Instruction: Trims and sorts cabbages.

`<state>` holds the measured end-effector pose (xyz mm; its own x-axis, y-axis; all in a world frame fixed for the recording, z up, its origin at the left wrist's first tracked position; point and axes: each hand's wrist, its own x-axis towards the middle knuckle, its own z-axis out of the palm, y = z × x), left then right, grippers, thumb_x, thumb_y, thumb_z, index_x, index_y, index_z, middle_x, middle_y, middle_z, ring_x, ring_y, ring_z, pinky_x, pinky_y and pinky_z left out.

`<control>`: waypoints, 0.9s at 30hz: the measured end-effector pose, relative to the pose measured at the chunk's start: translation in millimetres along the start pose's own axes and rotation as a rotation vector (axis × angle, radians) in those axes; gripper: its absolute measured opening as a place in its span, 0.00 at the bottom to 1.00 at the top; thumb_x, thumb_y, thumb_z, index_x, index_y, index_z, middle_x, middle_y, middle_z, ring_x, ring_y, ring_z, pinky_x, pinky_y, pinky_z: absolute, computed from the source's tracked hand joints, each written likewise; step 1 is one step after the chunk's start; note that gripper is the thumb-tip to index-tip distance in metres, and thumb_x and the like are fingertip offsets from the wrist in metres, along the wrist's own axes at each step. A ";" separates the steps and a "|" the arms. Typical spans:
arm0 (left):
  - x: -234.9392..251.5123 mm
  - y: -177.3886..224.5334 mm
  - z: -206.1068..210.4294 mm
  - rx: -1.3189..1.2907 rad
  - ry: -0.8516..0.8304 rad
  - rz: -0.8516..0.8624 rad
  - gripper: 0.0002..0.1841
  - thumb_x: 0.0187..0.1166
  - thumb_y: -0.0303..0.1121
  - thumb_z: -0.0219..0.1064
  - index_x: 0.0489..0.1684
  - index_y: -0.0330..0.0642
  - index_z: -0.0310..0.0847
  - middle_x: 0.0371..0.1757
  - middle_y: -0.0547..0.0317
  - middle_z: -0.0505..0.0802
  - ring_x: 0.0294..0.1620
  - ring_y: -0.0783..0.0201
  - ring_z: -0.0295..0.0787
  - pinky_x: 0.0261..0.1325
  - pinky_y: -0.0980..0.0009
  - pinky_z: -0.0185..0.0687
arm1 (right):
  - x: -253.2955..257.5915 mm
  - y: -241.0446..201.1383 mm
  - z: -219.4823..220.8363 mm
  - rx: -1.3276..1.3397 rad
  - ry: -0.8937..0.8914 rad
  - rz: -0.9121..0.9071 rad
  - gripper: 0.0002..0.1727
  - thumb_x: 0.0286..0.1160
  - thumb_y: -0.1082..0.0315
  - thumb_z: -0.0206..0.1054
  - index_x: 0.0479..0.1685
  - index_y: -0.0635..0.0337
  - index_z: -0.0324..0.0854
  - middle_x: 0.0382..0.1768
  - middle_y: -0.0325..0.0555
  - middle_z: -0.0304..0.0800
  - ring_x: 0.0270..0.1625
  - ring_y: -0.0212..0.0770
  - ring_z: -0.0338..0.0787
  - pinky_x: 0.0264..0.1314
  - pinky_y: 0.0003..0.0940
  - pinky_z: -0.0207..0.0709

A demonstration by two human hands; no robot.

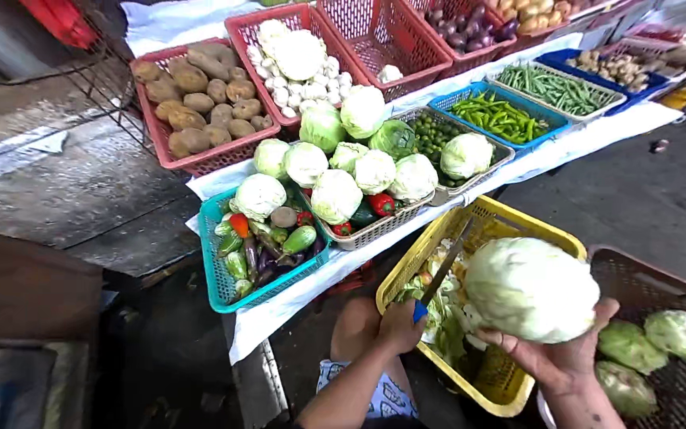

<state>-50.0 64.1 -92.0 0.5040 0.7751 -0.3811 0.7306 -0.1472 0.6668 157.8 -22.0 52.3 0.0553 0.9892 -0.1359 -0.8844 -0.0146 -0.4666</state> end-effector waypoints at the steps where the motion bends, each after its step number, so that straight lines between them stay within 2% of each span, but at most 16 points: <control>1: 0.7 -1.7 -0.1 -0.012 0.009 0.017 0.26 0.85 0.53 0.59 0.70 0.42 0.79 0.51 0.44 0.93 0.57 0.46 0.91 0.64 0.43 0.84 | 10.0 7.4 4.6 0.033 -0.023 0.050 0.48 0.38 0.24 0.79 0.62 0.47 0.86 0.55 0.54 0.93 0.51 0.54 0.96 0.37 0.56 0.92; 2: 0.1 -2.2 0.3 -0.022 0.010 0.018 0.26 0.86 0.53 0.59 0.69 0.41 0.79 0.51 0.45 0.93 0.57 0.47 0.91 0.64 0.43 0.84 | 21.1 13.7 9.7 0.034 -0.026 0.094 0.46 0.39 0.27 0.81 0.59 0.49 0.87 0.52 0.55 0.94 0.48 0.54 0.97 0.32 0.54 0.92; 4: -1.0 -3.2 1.3 -0.034 0.017 0.019 0.25 0.85 0.51 0.59 0.68 0.41 0.80 0.51 0.45 0.94 0.56 0.48 0.92 0.64 0.44 0.84 | 48.3 22.0 27.8 -0.127 -0.017 0.123 0.49 0.41 0.31 0.85 0.66 0.51 0.78 0.52 0.57 0.92 0.47 0.55 0.96 0.35 0.54 0.92; 6: -0.2 -4.6 2.4 -0.049 0.040 0.039 0.24 0.85 0.50 0.60 0.65 0.40 0.81 0.47 0.46 0.93 0.53 0.49 0.92 0.61 0.45 0.85 | 84.8 23.7 63.3 -0.572 -0.097 -0.035 0.54 0.51 0.35 0.83 0.78 0.54 0.63 0.58 0.53 0.89 0.52 0.49 0.95 0.47 0.49 0.93; 8: -1.6 -5.4 3.2 -0.056 0.047 0.049 0.24 0.85 0.50 0.60 0.64 0.39 0.81 0.46 0.45 0.93 0.51 0.48 0.93 0.59 0.44 0.86 | 124.0 24.6 111.7 -1.199 -0.162 -0.339 0.57 0.49 0.43 0.85 0.87 0.48 0.62 0.70 0.42 0.83 0.65 0.36 0.88 0.63 0.39 0.87; 9: -2.4 -5.6 2.7 -0.056 0.044 0.051 0.24 0.85 0.49 0.60 0.64 0.38 0.81 0.45 0.44 0.93 0.51 0.47 0.93 0.59 0.44 0.86 | 144.6 28.8 134.5 -1.442 -0.214 -0.529 0.59 0.45 0.46 0.89 0.87 0.47 0.62 0.77 0.44 0.76 0.73 0.38 0.82 0.71 0.43 0.82; 10: -2.4 -5.9 2.3 -0.052 0.045 0.059 0.24 0.85 0.49 0.60 0.63 0.37 0.81 0.45 0.44 0.93 0.50 0.47 0.93 0.58 0.44 0.86 | 169.4 35.2 151.7 -1.629 -0.289 -0.753 0.61 0.43 0.46 0.91 0.87 0.50 0.63 0.84 0.52 0.68 0.82 0.48 0.74 0.77 0.50 0.78; 12: -2.1 -5.1 3.5 -0.051 0.062 0.070 0.24 0.85 0.49 0.61 0.63 0.37 0.81 0.44 0.44 0.93 0.49 0.47 0.93 0.57 0.44 0.87 | 221.8 46.9 173.0 -1.850 -0.397 -1.055 0.60 0.41 0.47 0.93 0.86 0.45 0.66 0.90 0.61 0.54 0.89 0.64 0.62 0.80 0.59 0.75; 13: -2.2 -4.2 4.2 -0.049 0.080 0.074 0.23 0.84 0.49 0.61 0.62 0.37 0.81 0.43 0.44 0.93 0.48 0.47 0.93 0.55 0.45 0.87 | 242.6 49.8 179.1 -1.974 -0.423 -1.057 0.58 0.45 0.46 0.91 0.87 0.39 0.65 0.92 0.61 0.49 0.91 0.67 0.55 0.82 0.62 0.70; 14: -1.9 -2.8 2.9 -0.042 0.078 0.068 0.24 0.85 0.49 0.61 0.63 0.37 0.81 0.44 0.44 0.93 0.49 0.48 0.93 0.56 0.45 0.87 | 258.3 51.4 184.1 -2.129 -0.436 -0.956 0.56 0.54 0.44 0.87 0.90 0.33 0.61 0.94 0.58 0.43 0.93 0.67 0.50 0.85 0.65 0.64; 16: -1.3 -0.5 1.2 -0.017 0.044 0.034 0.24 0.85 0.50 0.61 0.66 0.38 0.79 0.48 0.44 0.93 0.53 0.48 0.93 0.60 0.46 0.86 | 276.4 58.3 184.5 -2.344 -0.462 -0.639 0.50 0.68 0.38 0.75 0.94 0.28 0.54 0.96 0.53 0.41 0.94 0.68 0.45 0.86 0.79 0.48; 18: 3.8 -1.1 5.2 0.017 0.020 0.004 0.25 0.86 0.51 0.60 0.67 0.39 0.80 0.48 0.45 0.93 0.53 0.48 0.93 0.59 0.45 0.86 | 277.6 67.6 167.5 -2.375 -0.499 -0.541 0.46 0.75 0.36 0.67 0.94 0.27 0.52 0.96 0.52 0.43 0.95 0.68 0.44 0.85 0.83 0.37; 20: 11.4 2.7 3.6 0.042 0.020 -0.029 0.25 0.85 0.52 0.60 0.66 0.40 0.80 0.46 0.45 0.94 0.50 0.48 0.93 0.56 0.43 0.87 | 259.7 70.6 145.9 -2.300 -0.456 -0.683 0.43 0.77 0.34 0.63 0.93 0.32 0.56 0.95 0.52 0.47 0.95 0.64 0.44 0.88 0.78 0.36; 22: 2.0 14.4 -8.7 0.063 0.034 -0.108 0.25 0.86 0.50 0.61 0.69 0.40 0.79 0.48 0.44 0.94 0.51 0.47 0.94 0.57 0.43 0.88 | 219.0 76.7 119.2 -2.097 -0.361 -0.839 0.40 0.76 0.38 0.66 0.89 0.38 0.65 0.92 0.53 0.55 0.94 0.62 0.50 0.90 0.73 0.43; 25: -28.9 61.0 -26.1 -0.032 0.051 -0.241 0.19 0.85 0.33 0.65 0.68 0.30 0.79 0.55 0.42 0.92 0.57 0.55 0.89 0.66 0.56 0.84 | 132.4 81.2 39.0 -1.834 -0.162 -0.923 0.30 0.73 0.46 0.71 0.75 0.45 0.81 0.84 0.50 0.72 0.90 0.58 0.63 0.88 0.65 0.57; 27: -13.7 31.3 0.5 -0.034 0.143 -0.079 0.21 0.83 0.31 0.65 0.69 0.25 0.77 0.53 0.37 0.92 0.55 0.52 0.90 0.65 0.50 0.84 | 70.8 70.1 -26.7 -1.725 -0.106 -0.870 0.19 0.76 0.55 0.71 0.63 0.49 0.89 0.77 0.48 0.80 0.86 0.53 0.70 0.89 0.61 0.60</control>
<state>-33.9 48.6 -66.2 0.3737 0.8631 -0.3398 0.7480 -0.0638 0.6606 112.1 43.1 -13.3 0.0771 0.8060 0.5868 0.7090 0.3695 -0.6007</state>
